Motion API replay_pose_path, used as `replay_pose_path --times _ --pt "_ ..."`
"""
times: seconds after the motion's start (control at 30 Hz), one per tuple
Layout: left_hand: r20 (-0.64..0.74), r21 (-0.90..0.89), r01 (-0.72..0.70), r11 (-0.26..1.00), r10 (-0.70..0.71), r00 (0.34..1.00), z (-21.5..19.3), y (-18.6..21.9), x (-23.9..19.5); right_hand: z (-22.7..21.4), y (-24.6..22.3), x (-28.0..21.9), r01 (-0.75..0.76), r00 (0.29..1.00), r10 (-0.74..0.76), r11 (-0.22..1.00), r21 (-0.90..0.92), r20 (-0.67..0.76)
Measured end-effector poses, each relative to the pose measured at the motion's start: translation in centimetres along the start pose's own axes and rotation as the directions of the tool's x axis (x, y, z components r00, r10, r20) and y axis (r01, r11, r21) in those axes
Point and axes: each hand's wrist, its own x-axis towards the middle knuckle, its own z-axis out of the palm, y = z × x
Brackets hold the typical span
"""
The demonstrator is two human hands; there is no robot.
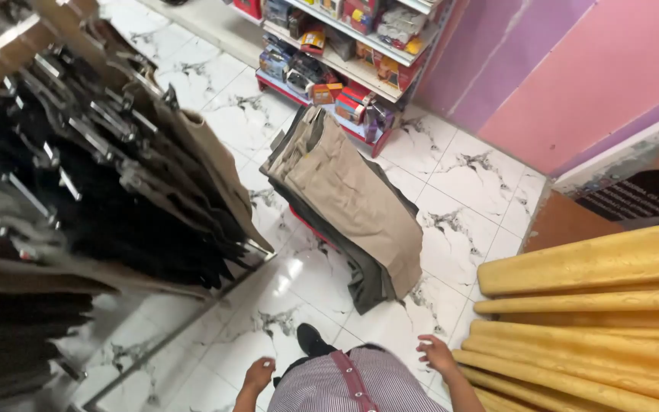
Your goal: Picking up a pair of pants, folding them, and attaching them to a clothes hanger with clips.
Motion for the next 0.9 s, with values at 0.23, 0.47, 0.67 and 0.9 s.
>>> replay_pose_path --times 0.23,0.47,0.67,0.9 --pt "-0.008 -0.131 -0.154 0.979 0.154 0.988 -4.5 10.0 4.0 2.4 -1.0 1.6 -0.069 0.998 0.07 0.996 0.063 -0.008" --pt "0.083 -0.21 -0.066 0.976 0.084 0.993 -3.0 11.3 3.3 2.7 4.0 10.4 0.044 0.979 -0.017 0.99 -0.131 0.204" --pt "0.147 -0.301 0.034 0.953 0.012 0.989 -2.6 14.0 4.3 0.8 -12.1 12.2 -0.163 0.966 0.204 0.957 -0.24 0.16" --pt "0.012 -0.231 -0.117 0.966 0.124 0.992 -6.0 24.6 9.1 -0.5 -33.2 24.7 0.321 0.946 -0.23 0.754 -0.573 0.227"
